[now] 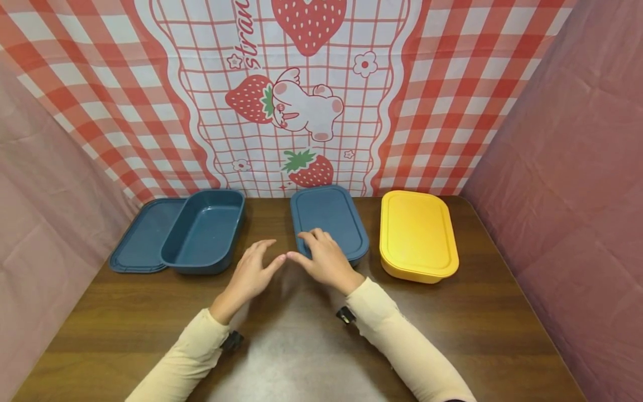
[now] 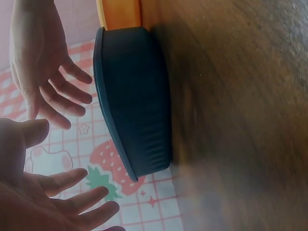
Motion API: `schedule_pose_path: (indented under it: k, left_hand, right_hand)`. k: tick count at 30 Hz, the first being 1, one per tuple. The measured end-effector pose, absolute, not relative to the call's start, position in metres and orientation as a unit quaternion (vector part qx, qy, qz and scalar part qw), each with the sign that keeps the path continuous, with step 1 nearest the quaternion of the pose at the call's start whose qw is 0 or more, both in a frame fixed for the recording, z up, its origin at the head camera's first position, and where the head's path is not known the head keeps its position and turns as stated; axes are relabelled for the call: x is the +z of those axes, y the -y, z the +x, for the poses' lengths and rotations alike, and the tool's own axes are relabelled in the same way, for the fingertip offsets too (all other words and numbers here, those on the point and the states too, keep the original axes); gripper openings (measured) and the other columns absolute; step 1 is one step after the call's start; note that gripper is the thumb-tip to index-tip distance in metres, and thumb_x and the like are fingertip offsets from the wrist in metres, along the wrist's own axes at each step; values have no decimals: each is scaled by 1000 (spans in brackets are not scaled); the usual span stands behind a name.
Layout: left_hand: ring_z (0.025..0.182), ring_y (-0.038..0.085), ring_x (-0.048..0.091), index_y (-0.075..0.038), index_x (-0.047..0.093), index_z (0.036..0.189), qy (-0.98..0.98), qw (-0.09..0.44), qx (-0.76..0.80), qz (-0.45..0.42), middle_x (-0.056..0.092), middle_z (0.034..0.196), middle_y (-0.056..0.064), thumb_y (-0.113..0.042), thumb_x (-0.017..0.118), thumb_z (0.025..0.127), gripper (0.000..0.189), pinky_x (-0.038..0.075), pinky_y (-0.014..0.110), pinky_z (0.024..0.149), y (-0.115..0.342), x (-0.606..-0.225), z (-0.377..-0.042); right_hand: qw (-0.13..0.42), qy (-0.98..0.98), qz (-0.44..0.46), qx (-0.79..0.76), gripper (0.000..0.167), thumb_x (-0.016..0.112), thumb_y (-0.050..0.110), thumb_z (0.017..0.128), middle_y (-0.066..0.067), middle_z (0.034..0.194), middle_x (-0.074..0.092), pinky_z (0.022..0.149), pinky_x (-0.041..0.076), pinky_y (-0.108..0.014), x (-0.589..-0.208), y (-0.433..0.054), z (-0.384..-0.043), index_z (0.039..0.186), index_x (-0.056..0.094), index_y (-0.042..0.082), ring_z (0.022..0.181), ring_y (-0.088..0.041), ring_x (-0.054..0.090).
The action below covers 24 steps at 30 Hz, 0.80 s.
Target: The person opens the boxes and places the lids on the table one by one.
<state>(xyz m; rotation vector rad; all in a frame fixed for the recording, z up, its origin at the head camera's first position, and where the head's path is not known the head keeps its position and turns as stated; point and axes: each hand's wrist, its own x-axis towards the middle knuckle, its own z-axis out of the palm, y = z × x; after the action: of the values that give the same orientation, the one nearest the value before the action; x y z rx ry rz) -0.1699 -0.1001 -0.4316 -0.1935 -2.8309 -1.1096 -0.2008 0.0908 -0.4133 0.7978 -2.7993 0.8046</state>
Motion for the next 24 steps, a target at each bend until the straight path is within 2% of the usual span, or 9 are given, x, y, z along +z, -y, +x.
schedule_pose_path:
  k: [18,24]
  left_hand:
    - [134,41,43,-4,49,139,921,24,-383,-67,47,144,21,-42,57,96,58,35,58,109,87,-437,-173]
    - [135,41,42,-4,45,143,918,13,-391,-61,46,146,22,-39,58,96,60,34,59,110,83,-438,-173]
  right_hand:
    - [50,929,240,277,55,62,43,94,-17,123,59,92,49,-50,-414,-106,-204,132,58,4,109,-33,57]
    - [48,931,231,279,56,62,43,93,-18,124,58,94,48,-50,-413,-110,-204,133,57,4,111,-34,56]
